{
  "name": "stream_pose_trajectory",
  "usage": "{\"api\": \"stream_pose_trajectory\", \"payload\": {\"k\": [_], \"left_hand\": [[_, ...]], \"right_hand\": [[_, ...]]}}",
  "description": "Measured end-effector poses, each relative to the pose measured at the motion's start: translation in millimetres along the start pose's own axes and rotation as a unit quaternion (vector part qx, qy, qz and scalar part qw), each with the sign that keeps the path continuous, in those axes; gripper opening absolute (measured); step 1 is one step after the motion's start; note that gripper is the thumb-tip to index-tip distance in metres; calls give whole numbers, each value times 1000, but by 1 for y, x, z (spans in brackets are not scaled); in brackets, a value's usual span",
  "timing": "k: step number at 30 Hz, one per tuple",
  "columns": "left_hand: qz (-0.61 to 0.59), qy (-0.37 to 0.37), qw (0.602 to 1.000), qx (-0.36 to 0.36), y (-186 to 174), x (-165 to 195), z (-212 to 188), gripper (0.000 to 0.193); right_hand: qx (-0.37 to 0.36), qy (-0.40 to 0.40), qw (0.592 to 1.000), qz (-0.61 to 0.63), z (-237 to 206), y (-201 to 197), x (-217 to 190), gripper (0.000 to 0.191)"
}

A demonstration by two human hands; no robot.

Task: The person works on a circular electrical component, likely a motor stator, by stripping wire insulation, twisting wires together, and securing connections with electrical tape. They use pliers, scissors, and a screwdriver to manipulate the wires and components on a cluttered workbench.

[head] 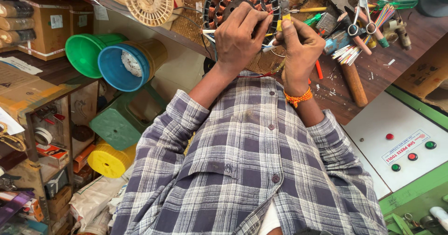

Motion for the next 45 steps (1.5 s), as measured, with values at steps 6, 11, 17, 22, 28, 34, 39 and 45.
{"api": "stream_pose_trajectory", "payload": {"k": [6,11,17,22,28,34,39,45], "left_hand": [[-3,0,1000,-1,0,0,0,13],[4,4,1000,1,0,-1,0,14],[3,5,1000,4,1,-1,0,14],[4,7,1000,7,0,0,0,14],[2,4,1000,6,-1,0,0,14],[2,3,1000,7,-1,1,0,14],[-2,7,1000,7,-1,1,0,14],[4,10,1000,8,0,1,0,14]], "right_hand": [[4,3,1000,-6,0,0,0,25],[6,0,1000,-14,0,-1,0,25],[10,0,1000,-13,0,-1,-1,25],[11,-3,1000,-15,0,0,-3,24],[8,-7,1000,-20,-1,1,-5,23],[13,-9,1000,-17,-2,0,-4,22],[14,-12,1000,-21,-1,0,-3,22],[15,-16,999,-25,-2,0,-4,22]]}}
Point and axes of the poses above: each hand's wrist, its own z-axis towards the middle knuckle, its own y-axis out of the palm, x = y × z, the point moved 8 cm from there along z, towards the middle knuckle, and after that the axes turned 14 degrees about -y, right-handed, at the moved point
